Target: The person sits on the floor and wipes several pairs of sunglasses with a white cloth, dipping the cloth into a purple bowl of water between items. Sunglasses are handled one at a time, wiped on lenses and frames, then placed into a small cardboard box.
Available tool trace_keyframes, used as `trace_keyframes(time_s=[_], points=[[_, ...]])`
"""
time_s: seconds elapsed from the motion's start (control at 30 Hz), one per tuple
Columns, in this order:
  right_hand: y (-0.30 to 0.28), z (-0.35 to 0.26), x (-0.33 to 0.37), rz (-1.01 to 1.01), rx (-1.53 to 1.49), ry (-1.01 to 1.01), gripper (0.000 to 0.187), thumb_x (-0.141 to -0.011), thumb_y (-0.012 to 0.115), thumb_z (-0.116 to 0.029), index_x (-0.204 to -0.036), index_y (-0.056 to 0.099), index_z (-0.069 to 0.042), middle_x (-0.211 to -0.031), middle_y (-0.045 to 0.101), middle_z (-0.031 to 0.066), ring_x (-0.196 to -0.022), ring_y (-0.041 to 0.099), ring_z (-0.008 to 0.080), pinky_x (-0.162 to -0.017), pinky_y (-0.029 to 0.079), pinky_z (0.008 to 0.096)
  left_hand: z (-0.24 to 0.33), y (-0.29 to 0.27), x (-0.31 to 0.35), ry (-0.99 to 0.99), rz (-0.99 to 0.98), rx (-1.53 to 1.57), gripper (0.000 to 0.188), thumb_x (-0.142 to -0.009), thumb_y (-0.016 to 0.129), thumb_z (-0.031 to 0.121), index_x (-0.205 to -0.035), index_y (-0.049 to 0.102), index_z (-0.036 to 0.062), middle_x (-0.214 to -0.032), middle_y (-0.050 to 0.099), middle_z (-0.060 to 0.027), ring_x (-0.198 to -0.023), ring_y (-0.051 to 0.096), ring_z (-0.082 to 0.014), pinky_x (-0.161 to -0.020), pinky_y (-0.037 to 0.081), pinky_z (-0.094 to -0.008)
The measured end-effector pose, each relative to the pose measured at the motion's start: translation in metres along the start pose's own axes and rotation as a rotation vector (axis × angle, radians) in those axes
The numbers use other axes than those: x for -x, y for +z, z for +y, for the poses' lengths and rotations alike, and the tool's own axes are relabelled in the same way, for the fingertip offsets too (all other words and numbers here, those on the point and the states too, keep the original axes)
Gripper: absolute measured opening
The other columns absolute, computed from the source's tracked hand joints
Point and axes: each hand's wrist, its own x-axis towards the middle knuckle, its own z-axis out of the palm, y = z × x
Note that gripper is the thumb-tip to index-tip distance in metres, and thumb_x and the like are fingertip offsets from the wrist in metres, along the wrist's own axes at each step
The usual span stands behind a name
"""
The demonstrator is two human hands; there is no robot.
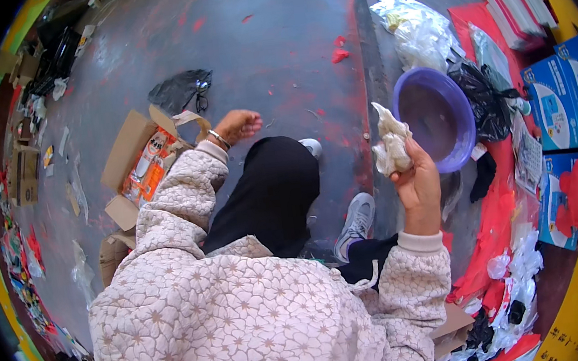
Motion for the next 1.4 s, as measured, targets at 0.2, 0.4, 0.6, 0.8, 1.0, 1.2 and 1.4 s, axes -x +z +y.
trace_keyframes(time_s=[0.2,0.4,0.6,0.8,1.0,1.2,1.4], points=[[0.009,-0.006,0.003,-0.011,-0.177,-0.116,0.033,-0.088,0.045,-0.021,-0.116,0.048,-0.003,-0.098,0.06,0.0095,-0.081,0.062,0.0194,-0.055,0.053,0.0272,0.131,0.088,0.102,0.542,-0.318,0.047,0.025,-0.083,0.052,0.018,-0.103,0.057,0.0037,-0.098,0.06,-0.0076,-0.09,0.055,-0.0153,-0.08,0.043,-0.0299],[0.002,-0.007,-0.004,-0.028,-0.201,-0.272,0.03,-0.086,0.048,-0.026,-0.106,0.057,-0.006,-0.082,0.063,0.0064,-0.06,0.061,0.0158,-0.034,0.038,0.0231,0.129,0.243,0.173,0.512,-0.207,-0.023,0.034,-0.088,0.049,0.031,-0.114,0.05,0.0092,-0.102,0.059,-0.0068,-0.096,0.054,-0.0181,-0.086,0.041,-0.038],[0.014,0.002,0.013,0.528,1.024,-0.693,0.023,-0.08,0.049,-0.018,-0.09,0.061,-0.002,-0.093,0.058,0.0224,-0.086,0.056,0.0361,-0.077,0.045,0.0418,0.084,0.283,0.109,0.036,-0.758,0.285,0.037,-0.09,0.042,0.039,-0.097,0.057,0.0054,-0.09,0.061,-0.0094,-0.083,0.059,-0.0212,-0.077,0.048,-0.0354],[-0.008,0.0,0.019,0.4,1.19,-0.63,0.027,-0.078,0.051,-0.022,-0.095,0.059,-0.003,-0.096,0.058,0.0217,-0.088,0.056,0.0372,-0.079,0.044,0.0461,0.083,0.299,0.086,0.039,-0.696,0.256,0.048,-0.094,0.027,0.034,-0.101,0.054,-0.0044,-0.098,0.059,-0.016,-0.092,0.056,-0.0282,-0.085,0.045,-0.0386],[-0.094,-0.075,0.087,0.589,1.288,-0.411,0.038,-0.074,0.057,-0.035,-0.096,0.061,-0.005,-0.089,0.062,0.017,-0.087,0.059,0.0319,-0.077,0.045,0.0416,0.097,0.295,0.085,-0.014,-0.552,0.417,0.027,-0.093,0.036,0.023,-0.085,0.049,0.0008,-0.089,0.057,-0.0146,-0.084,0.056,-0.0275,-0.074,0.048,-0.04],[-0.278,-0.005,0.053,1.049,1.468,-0.19,0.059,-0.071,0.064,-0.039,-0.112,0.05,0.0,-0.106,0.054,0.0244,-0.1,0.053,0.035,-0.081,0.044,0.0411,0.085,0.313,0.117,-0.034,-0.682,0.241,0.017,-0.089,0.048,0.02,-0.088,0.051,0.0033,-0.085,0.057,-0.0118,-0.076,0.057,-0.0215,-0.065,0.05,-0.0323],[-0.312,0.032,0.006,1.302,1.516,-0.149,0.037,-0.076,0.058,-0.023,-0.105,0.052,-0.002,-0.098,0.057,0.0229,-0.093,0.056,0.0368,-0.079,0.044,0.0481,0.08,0.308,0.122,-0.026,-0.625,0.149,0.016,-0.088,0.048,0.02,-0.087,0.051,0.0045,-0.084,0.057,-0.0106,-0.072,0.057,-0.0191,-0.061,0.05,-0.0297]])
